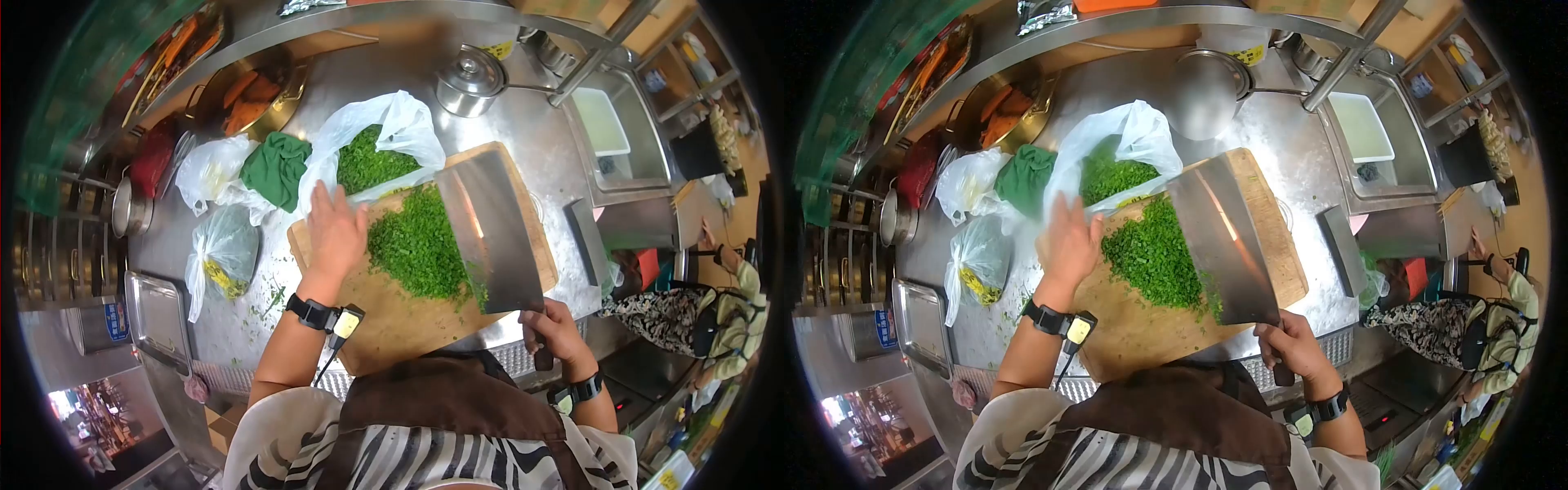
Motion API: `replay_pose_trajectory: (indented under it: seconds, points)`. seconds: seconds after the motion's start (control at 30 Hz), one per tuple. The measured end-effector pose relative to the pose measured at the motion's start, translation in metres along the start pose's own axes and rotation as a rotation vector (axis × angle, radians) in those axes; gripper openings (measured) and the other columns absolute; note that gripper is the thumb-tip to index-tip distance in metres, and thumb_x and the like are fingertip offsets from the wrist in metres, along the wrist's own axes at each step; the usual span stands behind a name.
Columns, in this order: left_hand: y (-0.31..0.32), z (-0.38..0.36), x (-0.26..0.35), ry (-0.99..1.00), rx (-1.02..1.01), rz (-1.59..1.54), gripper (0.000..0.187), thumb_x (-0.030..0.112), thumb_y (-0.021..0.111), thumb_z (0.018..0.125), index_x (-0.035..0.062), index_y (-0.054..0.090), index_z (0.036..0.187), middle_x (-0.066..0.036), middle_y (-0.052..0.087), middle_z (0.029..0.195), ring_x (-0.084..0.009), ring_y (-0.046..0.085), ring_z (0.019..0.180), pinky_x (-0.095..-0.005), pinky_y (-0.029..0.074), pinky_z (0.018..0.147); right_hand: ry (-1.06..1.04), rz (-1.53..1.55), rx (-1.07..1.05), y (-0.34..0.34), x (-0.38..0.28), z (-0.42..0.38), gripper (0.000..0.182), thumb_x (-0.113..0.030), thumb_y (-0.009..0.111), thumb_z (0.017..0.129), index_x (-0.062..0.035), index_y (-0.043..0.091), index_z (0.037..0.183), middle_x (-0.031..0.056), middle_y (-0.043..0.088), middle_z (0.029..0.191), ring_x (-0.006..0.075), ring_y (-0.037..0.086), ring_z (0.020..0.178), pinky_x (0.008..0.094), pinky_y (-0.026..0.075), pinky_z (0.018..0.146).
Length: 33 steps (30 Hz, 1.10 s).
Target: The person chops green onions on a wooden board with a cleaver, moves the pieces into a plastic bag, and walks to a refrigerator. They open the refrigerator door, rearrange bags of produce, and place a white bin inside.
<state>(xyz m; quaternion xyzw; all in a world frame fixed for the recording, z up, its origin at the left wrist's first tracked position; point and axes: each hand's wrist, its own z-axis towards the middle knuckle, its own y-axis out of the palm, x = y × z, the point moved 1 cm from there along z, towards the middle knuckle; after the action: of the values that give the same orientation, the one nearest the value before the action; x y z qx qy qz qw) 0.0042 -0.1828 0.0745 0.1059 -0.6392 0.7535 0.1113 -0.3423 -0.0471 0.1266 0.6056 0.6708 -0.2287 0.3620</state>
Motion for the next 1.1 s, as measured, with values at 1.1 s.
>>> replay_pose_trajectory:
  seconds: [1.1]
  points:
    - [0.089,-0.142,0.123,-0.057,0.06,-0.509,0.095,0.039,0.075,0.075,-0.0028,0.023,0.143,-0.035,0.014,0.147,-0.051,0.021,0.134,-0.0538,0.024,0.109,0.419,0.273,-0.178,0.007,0.141,0.016,0.021,-0.017,0.055,0.093,-0.0025,0.05,0.079,0.0037,0.044,0.052,0.014,0.043,0.04,0.0291,0.039,0.04]
